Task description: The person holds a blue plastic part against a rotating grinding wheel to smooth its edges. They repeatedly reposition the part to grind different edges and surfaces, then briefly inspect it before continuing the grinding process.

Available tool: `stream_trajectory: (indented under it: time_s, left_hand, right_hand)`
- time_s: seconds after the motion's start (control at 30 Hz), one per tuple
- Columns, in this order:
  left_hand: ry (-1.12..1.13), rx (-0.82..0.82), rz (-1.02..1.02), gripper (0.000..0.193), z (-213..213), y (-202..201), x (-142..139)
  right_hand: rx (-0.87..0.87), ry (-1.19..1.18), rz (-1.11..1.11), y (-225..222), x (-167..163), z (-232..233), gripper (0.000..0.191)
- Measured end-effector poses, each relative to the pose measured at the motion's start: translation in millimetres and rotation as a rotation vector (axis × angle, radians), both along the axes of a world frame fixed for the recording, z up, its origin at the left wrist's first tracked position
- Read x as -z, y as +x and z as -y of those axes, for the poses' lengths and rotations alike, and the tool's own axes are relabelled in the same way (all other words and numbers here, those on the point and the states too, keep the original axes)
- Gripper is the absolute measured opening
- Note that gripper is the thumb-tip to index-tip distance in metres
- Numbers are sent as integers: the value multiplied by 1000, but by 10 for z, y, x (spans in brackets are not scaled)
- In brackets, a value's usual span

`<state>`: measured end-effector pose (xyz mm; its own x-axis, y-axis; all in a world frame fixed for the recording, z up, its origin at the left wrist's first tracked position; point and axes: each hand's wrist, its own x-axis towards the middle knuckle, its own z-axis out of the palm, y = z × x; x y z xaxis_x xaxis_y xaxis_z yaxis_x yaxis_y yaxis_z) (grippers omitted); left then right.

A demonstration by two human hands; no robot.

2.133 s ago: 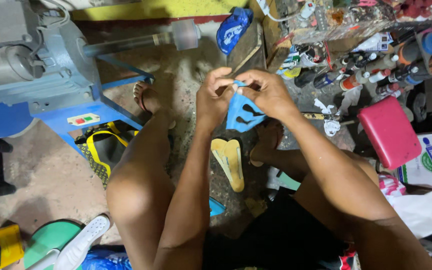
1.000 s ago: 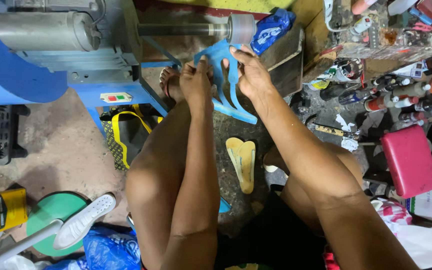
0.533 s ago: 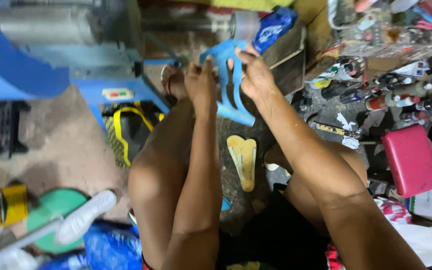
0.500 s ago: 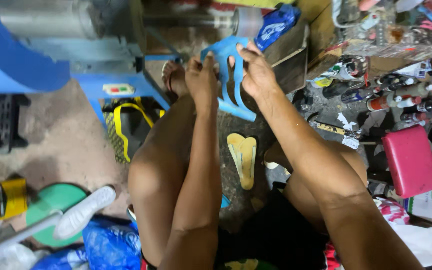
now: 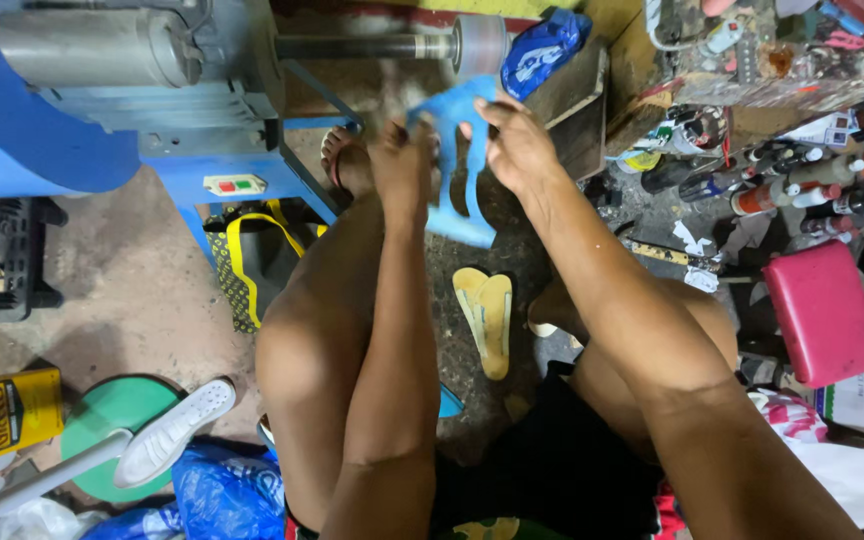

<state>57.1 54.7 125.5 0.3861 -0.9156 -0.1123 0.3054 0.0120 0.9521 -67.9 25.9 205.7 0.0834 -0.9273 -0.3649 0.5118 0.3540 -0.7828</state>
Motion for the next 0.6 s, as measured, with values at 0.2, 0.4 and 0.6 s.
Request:
stream_trajectory:
  time_s: [0.2, 0.4, 0.6]
  left_hand:
    - [241, 669, 502, 33, -340, -33, 65]
    - [-88, 780, 688, 26, -393, -320, 139]
    - [-336, 757, 833, 23, -473, -552, 59]
  right_hand:
    - [149, 16, -30, -541, -49, 5, 18]
    - [167, -37, -342, -1215, 28, -148, 19]
    - [16, -1022, -1530, -1507, 39, -600, 54]
